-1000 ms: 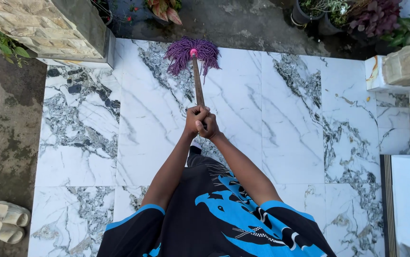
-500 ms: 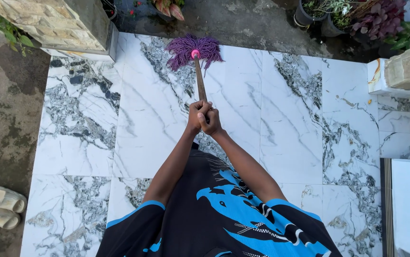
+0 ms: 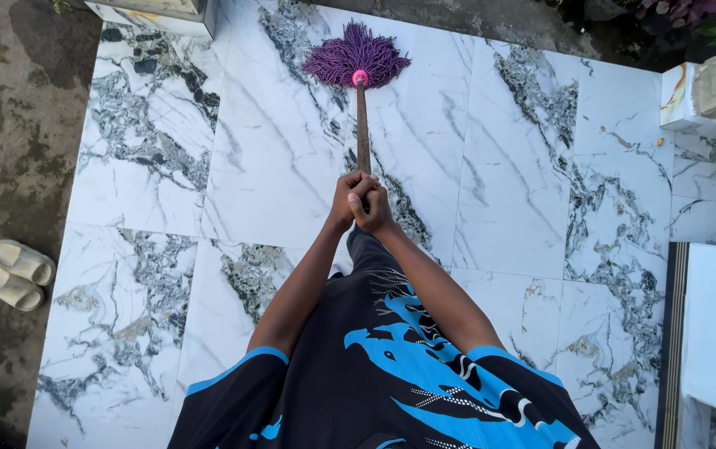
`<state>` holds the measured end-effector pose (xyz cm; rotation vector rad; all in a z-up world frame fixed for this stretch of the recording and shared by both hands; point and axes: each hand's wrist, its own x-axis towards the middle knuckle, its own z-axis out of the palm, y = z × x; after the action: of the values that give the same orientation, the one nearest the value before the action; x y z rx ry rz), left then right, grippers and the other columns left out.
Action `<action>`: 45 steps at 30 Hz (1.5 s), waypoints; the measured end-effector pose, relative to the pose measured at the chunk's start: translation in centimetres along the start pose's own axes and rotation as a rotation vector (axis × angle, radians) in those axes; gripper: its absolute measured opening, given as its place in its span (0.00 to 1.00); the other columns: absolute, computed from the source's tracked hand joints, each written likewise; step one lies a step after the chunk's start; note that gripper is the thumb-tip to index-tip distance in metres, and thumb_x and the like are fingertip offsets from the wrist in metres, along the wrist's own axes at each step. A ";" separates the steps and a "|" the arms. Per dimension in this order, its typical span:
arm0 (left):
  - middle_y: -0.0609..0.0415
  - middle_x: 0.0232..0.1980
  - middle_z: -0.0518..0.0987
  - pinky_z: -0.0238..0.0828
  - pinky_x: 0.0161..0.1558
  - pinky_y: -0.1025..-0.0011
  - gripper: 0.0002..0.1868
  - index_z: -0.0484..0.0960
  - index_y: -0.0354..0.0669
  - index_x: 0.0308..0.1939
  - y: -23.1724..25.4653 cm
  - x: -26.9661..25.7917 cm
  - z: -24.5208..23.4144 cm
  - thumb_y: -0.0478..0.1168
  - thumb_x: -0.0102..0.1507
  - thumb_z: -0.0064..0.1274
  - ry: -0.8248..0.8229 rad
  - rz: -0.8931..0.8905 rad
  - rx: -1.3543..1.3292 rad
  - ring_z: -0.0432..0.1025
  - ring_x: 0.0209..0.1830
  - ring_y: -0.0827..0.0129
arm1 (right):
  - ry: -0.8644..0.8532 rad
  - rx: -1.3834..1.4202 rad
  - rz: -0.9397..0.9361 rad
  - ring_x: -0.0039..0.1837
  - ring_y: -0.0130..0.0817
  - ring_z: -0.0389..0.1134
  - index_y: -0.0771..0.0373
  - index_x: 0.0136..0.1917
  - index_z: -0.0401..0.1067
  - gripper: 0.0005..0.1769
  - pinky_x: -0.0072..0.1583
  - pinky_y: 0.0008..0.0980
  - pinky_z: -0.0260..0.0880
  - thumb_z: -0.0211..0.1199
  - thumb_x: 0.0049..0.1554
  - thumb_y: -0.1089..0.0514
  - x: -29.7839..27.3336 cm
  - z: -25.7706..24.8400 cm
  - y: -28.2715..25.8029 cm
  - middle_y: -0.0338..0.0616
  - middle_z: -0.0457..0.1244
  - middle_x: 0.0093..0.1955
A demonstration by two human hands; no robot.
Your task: The recorder mops the marble-patterned tiled floor using a purple mop, starting from a living area and moving towards an entryway.
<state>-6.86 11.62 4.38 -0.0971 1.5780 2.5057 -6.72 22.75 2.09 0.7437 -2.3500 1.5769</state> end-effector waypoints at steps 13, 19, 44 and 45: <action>0.51 0.44 0.85 0.75 0.50 0.68 0.17 0.88 0.34 0.40 -4.3 -11.8 5.4 0.46 0.66 0.54 -0.224 0.068 0.121 0.78 0.45 0.69 | 0.028 0.033 -0.052 0.43 0.48 0.71 0.71 0.41 0.73 0.23 0.47 0.43 0.68 0.56 0.61 0.46 -12.4 -5.2 -7.7 0.54 0.66 0.36; 0.50 0.35 0.83 0.74 0.43 0.66 0.18 0.86 0.33 0.34 -8.7 -19.0 8.7 0.45 0.68 0.54 -0.192 0.008 0.075 0.77 0.37 0.68 | 0.041 -0.041 -0.050 0.44 0.54 0.70 0.68 0.39 0.73 0.22 0.49 0.46 0.68 0.57 0.62 0.46 -21.4 -7.1 -8.8 0.57 0.66 0.36; 0.49 0.34 0.81 0.71 0.39 0.70 0.15 0.82 0.30 0.35 -14.1 -26.4 12.6 0.42 0.62 0.51 -0.163 0.303 0.407 0.74 0.33 0.69 | 0.115 -0.028 -0.153 0.43 0.57 0.69 0.71 0.42 0.71 0.25 0.48 0.52 0.69 0.49 0.63 0.45 -30.3 -9.9 -11.6 0.59 0.65 0.38; 0.49 0.34 0.82 0.72 0.39 0.70 0.15 0.82 0.30 0.34 -13.8 -25.3 12.8 0.42 0.63 0.50 -0.128 0.197 0.292 0.76 0.33 0.69 | 0.104 -0.025 -0.131 0.43 0.58 0.69 0.72 0.43 0.70 0.26 0.48 0.52 0.68 0.49 0.63 0.45 -29.4 -10.0 -10.9 0.59 0.65 0.38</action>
<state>21.07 26.02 1.50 0.2638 1.9602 2.3275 22.96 37.06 1.83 0.7743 -2.1960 1.4924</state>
